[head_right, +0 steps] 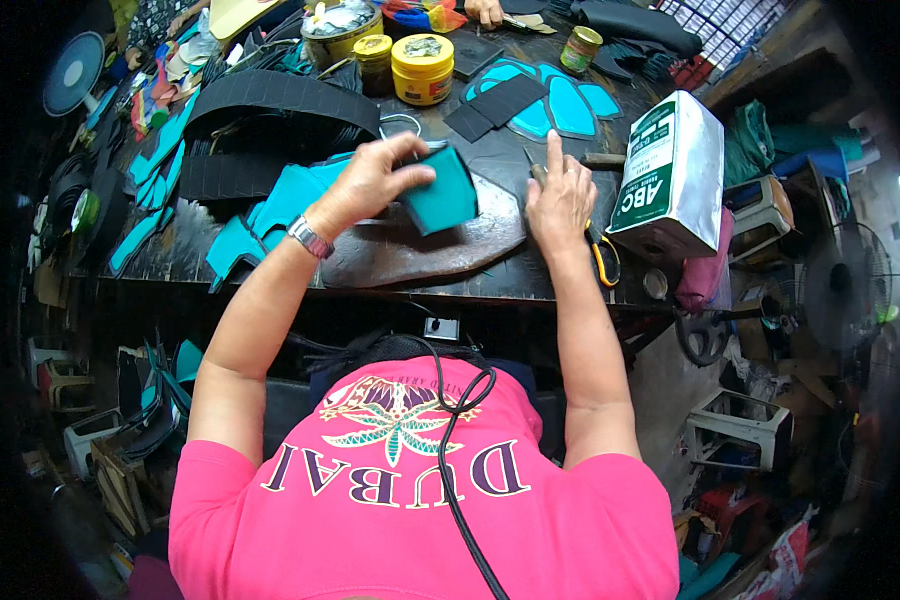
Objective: The person repeatedly picks up teal and black shoe components, aligns them by hand, and presses them together on a workbench. They handle multiple pieces one at a time, occasionally moving items aside to reach the next pair.
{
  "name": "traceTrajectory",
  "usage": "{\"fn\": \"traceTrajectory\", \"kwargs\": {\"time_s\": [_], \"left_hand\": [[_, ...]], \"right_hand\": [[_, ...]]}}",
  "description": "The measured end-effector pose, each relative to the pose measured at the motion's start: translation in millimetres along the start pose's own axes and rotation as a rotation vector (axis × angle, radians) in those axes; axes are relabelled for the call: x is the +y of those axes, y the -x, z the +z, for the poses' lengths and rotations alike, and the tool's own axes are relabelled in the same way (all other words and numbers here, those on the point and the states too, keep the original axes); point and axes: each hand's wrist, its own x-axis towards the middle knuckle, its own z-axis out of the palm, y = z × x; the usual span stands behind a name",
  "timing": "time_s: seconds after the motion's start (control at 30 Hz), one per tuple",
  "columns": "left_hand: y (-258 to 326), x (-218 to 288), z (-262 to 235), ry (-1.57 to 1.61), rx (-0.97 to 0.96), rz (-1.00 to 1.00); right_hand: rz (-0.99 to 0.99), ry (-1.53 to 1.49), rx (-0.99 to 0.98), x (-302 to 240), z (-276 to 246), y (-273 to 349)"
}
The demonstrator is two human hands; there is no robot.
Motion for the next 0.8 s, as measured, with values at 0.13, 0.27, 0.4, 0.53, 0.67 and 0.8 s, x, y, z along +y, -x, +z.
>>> {"fn": "traceTrajectory", "kwargs": {"time_s": [0.13, 0.27, 0.4, 0.53, 0.67, 0.8], "left_hand": [[-56.1, -8.3, 0.8, 0.040, 0.162, 0.082], [-119.5, -21.6, 15.5, -0.170, 0.052, 0.086], [-152.9, -34.1, 38.6, -0.394, -0.187, 0.067], [-147.7, -35.7, 57.6, -0.606, -0.179, 0.096], [-120.4, -20.4, 36.9, -0.686, -0.070, 0.248], [-48.6, -6.8, -36.1, -0.601, -0.188, 0.032]], "right_hand": [[-0.076, -0.302, 0.221, -13.8, 3.6, 36.4], [0.054, -0.447, 0.201, -13.3, 9.0, 50.4], [0.092, -0.446, 0.214, -10.7, 11.3, 44.4], [0.024, -0.356, 0.200, -11.1, 12.6, 41.9], [0.001, -0.330, 0.213, -8.8, 13.5, 41.4], [0.030, -0.294, 0.207, -8.0, 12.5, 41.6]]}}
